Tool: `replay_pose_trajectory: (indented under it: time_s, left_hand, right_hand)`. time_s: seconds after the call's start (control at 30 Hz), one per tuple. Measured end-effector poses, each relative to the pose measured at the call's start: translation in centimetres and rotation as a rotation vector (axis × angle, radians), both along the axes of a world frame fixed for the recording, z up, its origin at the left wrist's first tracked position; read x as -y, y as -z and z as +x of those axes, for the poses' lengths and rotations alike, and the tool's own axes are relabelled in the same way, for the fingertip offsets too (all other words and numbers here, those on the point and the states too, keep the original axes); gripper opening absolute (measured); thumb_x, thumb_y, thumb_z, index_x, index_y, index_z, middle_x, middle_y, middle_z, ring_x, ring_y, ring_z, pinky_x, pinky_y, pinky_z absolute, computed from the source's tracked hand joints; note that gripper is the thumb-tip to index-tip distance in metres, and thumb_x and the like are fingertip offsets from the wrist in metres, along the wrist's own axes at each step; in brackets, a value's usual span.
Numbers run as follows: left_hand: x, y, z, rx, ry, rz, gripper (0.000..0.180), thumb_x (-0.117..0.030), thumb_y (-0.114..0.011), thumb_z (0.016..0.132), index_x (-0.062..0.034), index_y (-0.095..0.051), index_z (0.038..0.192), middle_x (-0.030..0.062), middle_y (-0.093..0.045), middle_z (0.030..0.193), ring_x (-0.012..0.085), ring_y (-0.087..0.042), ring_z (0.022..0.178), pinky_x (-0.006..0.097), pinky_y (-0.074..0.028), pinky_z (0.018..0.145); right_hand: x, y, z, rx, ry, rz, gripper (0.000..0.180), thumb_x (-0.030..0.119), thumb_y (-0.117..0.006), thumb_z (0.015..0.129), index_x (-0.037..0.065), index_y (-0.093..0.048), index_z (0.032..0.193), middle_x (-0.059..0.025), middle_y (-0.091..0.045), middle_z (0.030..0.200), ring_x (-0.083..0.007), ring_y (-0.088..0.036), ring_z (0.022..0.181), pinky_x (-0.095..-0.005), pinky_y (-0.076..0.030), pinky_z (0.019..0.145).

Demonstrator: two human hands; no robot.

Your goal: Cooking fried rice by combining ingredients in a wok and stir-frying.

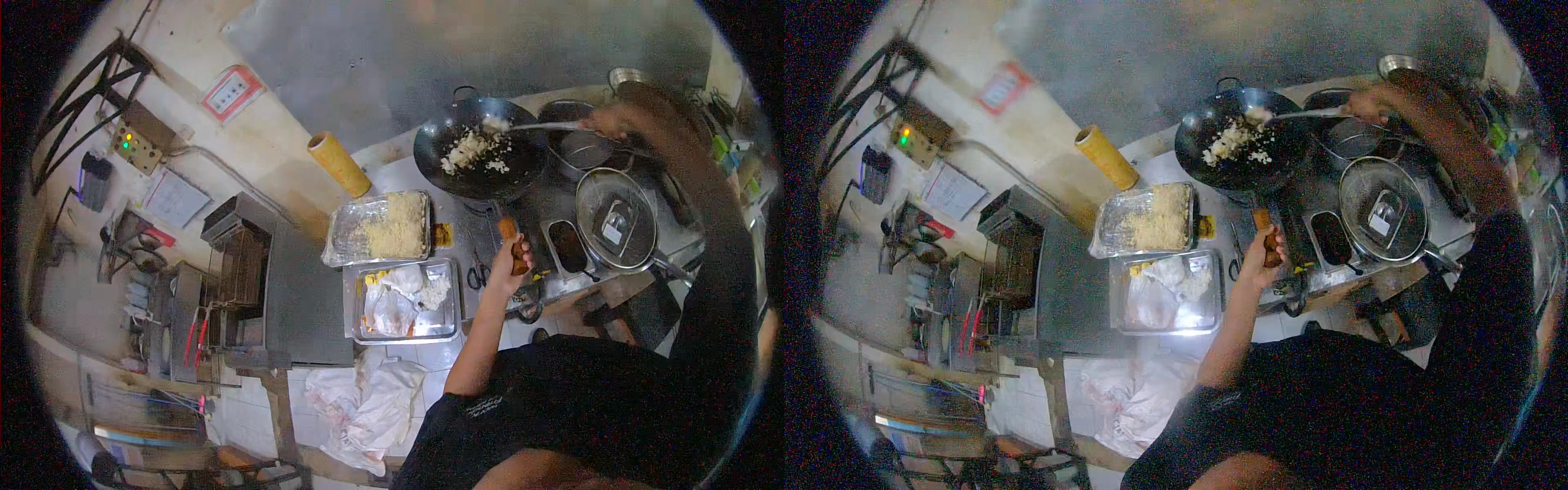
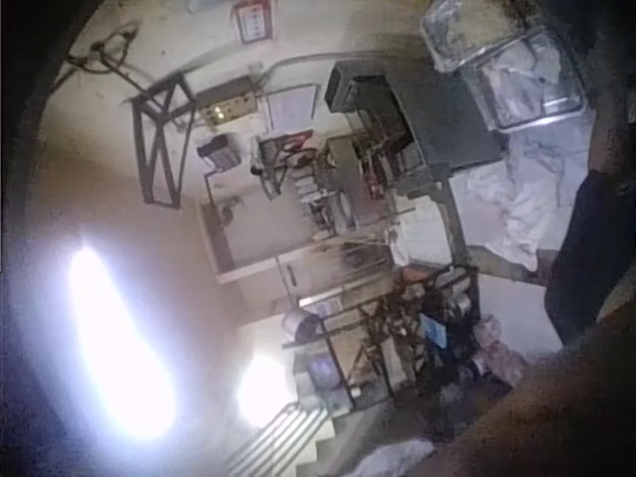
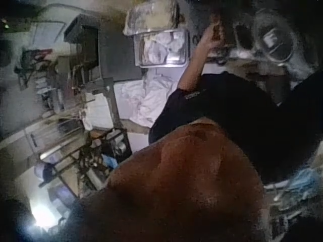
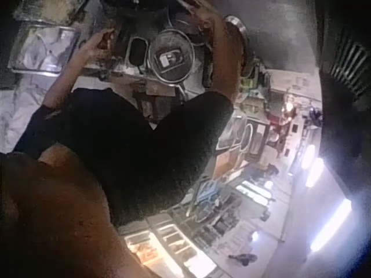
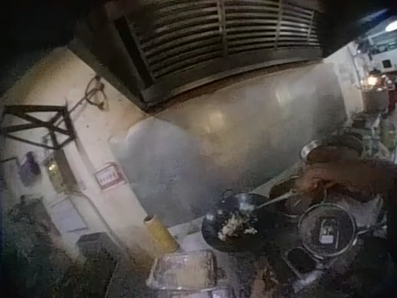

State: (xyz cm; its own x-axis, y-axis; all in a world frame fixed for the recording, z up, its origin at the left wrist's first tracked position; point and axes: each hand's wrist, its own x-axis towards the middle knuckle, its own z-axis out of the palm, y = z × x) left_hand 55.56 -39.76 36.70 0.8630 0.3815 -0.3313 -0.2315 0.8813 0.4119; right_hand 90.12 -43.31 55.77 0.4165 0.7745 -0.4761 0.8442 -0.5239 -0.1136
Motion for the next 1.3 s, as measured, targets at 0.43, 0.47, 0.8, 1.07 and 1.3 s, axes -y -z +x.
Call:
replay_pose_trajectory:
  time_s: [0.43, 0.47, 0.8, 1.07, 1.3]
  left_hand:
    - [-0.7, 0.3, -1.0, -0.041, -0.045, 0.012, 0.017, -0.025, -0.052, 0.083, -0.012, -0.046, 0.09, -0.0002, -0.047, 0.067, 0.0111, -0.045, 0.053, 0.026, -0.04, 0.048]
    - [-0.5, 0.2, -0.6, -0.066, -0.035, 0.019, 0.016, -0.025, -0.052, 0.082, -0.0118, -0.046, 0.09, -0.0001, -0.047, 0.067, 0.0111, -0.046, 0.053, 0.026, -0.041, 0.047]
    - [-0.6, 0.3, -0.9, -0.061, -0.039, 0.006, 0.015, -0.024, -0.052, 0.082, -0.0123, -0.046, 0.089, -0.0006, -0.048, 0.068, 0.0113, -0.046, 0.051, 0.027, -0.042, 0.046]
    - [-1.3, 1.5, -0.8, -0.041, -0.056, 0.035, 0.021, -0.024, -0.055, 0.081, -0.0104, -0.047, 0.094, 0.0005, -0.05, 0.066, 0.0124, -0.048, 0.051, 0.028, -0.043, 0.046]
    - [-1.3, 0.9, -1.5, -0.079, -0.043, 0.051, 0.022, -0.025, -0.053, 0.082, -0.0094, -0.046, 0.096, 0.0014, -0.051, 0.069, 0.0123, -0.049, 0.052, 0.029, -0.045, 0.047]
  right_hand:
    - [-1.8, -4.3, -8.4, 0.471, -0.45, 0.065, 0.042, 0.041, -0.048, 0.08, 0.001, -0.061, 0.084, -0.0195, -0.06, 0.082, -0.0346, -0.058, 0.078, -0.044, -0.045, 0.068]
    - [-0.3, -7.3, -8.5, 0.532, -0.396, -0.002, 0.04, 0.04, -0.05, 0.08, 0.002, -0.062, 0.085, -0.0185, -0.06, 0.082, -0.0331, -0.058, 0.077, -0.0431, -0.046, 0.068]
    - [-4.2, -1.6, -5.9, 0.593, -0.257, 0.215, 0.037, 0.036, -0.055, 0.076, 0.001, -0.062, 0.086, -0.0173, -0.061, 0.086, -0.0325, -0.058, 0.081, -0.0406, -0.046, 0.072]
    - [-6.0, -0.6, -5.4, 0.542, -0.272, 0.105, 0.035, 0.032, -0.05, 0.078, 0.008, -0.056, 0.103, -0.0171, -0.058, 0.095, -0.0327, -0.056, 0.088, -0.0433, -0.044, 0.075]
    - [-0.8, -6.0, -8.6, 0.339, -0.477, 0.131, 0.035, 0.031, -0.041, 0.085, 0.011, -0.05, 0.113, -0.019, -0.056, 0.101, -0.0349, -0.053, 0.093, -0.0432, -0.041, 0.082]
